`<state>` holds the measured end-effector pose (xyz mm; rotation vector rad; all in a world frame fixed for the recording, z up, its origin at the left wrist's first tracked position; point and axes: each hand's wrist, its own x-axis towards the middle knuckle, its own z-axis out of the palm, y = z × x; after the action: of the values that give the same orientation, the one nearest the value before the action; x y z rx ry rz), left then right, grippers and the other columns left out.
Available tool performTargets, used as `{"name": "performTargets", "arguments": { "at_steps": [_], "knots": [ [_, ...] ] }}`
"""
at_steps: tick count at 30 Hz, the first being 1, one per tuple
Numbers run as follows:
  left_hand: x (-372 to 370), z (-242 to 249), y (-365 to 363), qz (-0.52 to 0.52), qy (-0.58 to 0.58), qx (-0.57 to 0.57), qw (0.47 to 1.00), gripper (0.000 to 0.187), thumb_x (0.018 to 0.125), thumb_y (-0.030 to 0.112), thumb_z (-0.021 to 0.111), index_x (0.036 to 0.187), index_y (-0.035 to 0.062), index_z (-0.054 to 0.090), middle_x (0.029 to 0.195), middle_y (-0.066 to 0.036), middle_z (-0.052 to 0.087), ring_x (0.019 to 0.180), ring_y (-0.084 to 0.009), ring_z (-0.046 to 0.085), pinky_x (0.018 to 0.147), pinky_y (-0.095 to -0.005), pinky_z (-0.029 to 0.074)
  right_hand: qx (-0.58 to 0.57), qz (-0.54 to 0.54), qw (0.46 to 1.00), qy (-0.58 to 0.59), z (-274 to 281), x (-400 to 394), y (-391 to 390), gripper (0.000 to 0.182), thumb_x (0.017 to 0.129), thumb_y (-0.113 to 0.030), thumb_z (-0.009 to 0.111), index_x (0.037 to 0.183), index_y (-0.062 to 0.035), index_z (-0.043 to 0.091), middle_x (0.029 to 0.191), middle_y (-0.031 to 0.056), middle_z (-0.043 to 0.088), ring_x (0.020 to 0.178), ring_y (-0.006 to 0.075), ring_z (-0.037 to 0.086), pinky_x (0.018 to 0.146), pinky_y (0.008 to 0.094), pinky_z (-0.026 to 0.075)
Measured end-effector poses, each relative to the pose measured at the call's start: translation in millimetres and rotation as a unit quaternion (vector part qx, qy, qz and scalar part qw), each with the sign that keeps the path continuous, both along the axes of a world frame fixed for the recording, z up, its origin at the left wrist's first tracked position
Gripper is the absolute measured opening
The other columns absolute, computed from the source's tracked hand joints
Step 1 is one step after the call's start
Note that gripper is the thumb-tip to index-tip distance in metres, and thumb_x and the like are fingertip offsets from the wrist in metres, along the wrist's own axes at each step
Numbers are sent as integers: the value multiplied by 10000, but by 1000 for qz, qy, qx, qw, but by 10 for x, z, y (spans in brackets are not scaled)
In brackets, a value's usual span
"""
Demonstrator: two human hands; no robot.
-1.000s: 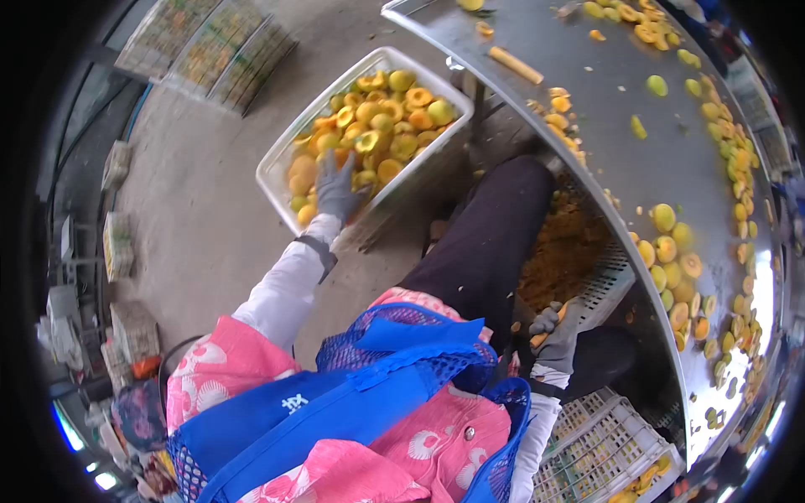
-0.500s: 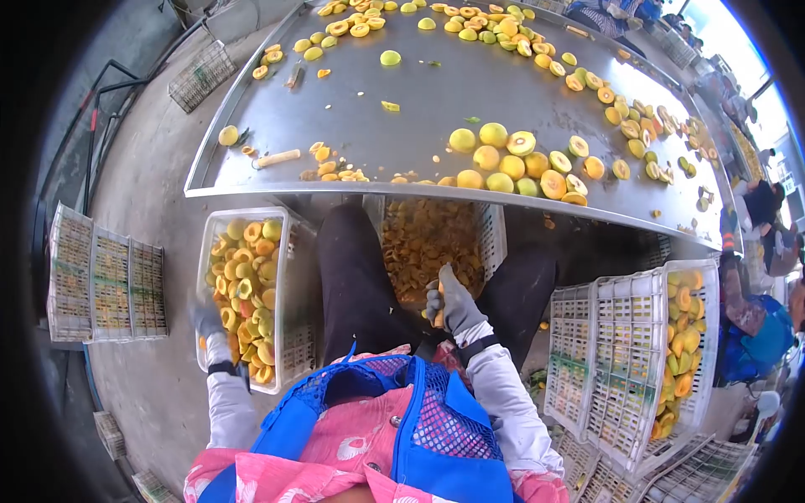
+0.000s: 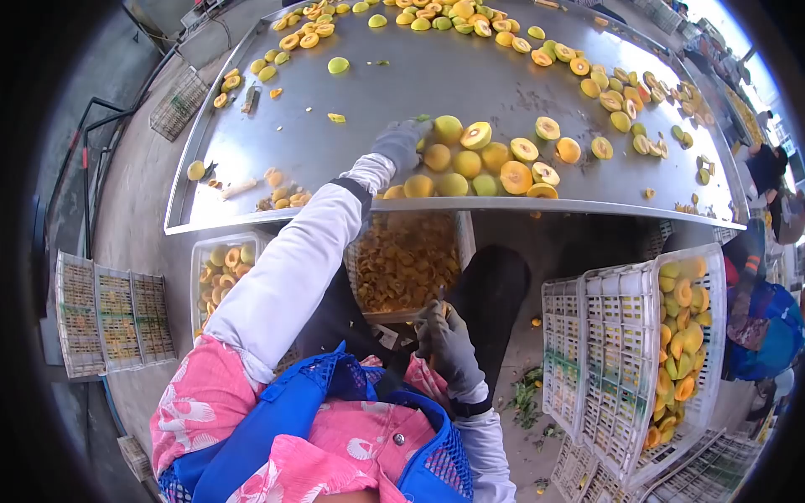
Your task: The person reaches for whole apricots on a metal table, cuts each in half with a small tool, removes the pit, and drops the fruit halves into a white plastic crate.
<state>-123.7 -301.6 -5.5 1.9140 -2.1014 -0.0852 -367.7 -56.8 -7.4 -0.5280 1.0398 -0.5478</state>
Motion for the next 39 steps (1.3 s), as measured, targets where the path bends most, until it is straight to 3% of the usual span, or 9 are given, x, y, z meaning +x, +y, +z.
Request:
{"name": "performTargets", "arguments": {
  "at_steps": [5,7,13,16,18,22,24,34,39],
  "knots": [
    [120,12,306,64,71,67,993,346,868,227,642,1184,102,576,1181,-116,626,1062,-295,625,872,-385,518,-127,5,990,58,46,84,-219,248,1006,-360,500,934,-124,530,637,-24,507,494,52,443,446,220,369],
    [213,134,696,83,704,176,683,288,989,308,497,1144,89,601,979,-63,662,799,-169,653,655,-276,522,-118,25,992,50,94,221,-338,216,1003,-335,512,922,-134,517,592,-15,491,433,68,430,385,243,363],
    [100,467,1720,-7,707,211,674,538,1026,489,322,1159,50,603,838,-22,648,639,-56,511,528,-198,416,-303,109,937,132,408,643,-467,241,997,-299,529,947,-63,534,614,57,556,469,155,525,449,304,406],
    [-132,451,1896,15,745,161,647,643,1015,549,290,1207,7,579,886,-60,650,744,-107,591,672,-235,501,-443,62,870,208,391,737,-371,257,970,-260,557,971,-3,541,774,240,627,735,448,611,596,459,463],
    [-188,448,1987,-6,773,129,621,673,1008,565,296,1201,-18,573,965,-102,641,879,-171,633,828,-297,533,-464,56,854,228,391,734,-316,264,968,-272,558,978,-9,545,772,243,632,746,449,614,597,465,468],
    [-179,398,2040,-22,758,101,644,621,1036,503,265,1186,-12,576,1014,-106,644,906,-180,629,853,-301,520,-512,60,800,307,442,713,-232,285,963,-310,558,988,-26,552,731,241,630,724,450,619,594,489,477],
    [-182,403,2067,-79,617,-1,783,621,1057,452,182,1162,-12,582,1037,-93,652,935,-181,615,909,-293,488,-532,60,781,321,488,715,-218,290,962,-319,557,990,-30,552,717,239,627,711,450,618,585,496,475],
    [-197,492,2129,22,639,28,768,704,1045,486,167,992,6,680,997,-76,673,905,-164,599,917,-292,452,-558,119,728,380,733,736,-148,254,972,-242,555,936,7,518,745,268,600,761,471,588,560,451,458],
    [-166,426,2124,-29,457,-89,885,540,1039,453,286,1161,-3,548,845,-197,638,773,-337,625,769,-390,485,-582,108,722,358,601,745,-147,284,958,-292,555,964,-14,500,692,255,608,711,465,608,586,517,462]
  ]
}}
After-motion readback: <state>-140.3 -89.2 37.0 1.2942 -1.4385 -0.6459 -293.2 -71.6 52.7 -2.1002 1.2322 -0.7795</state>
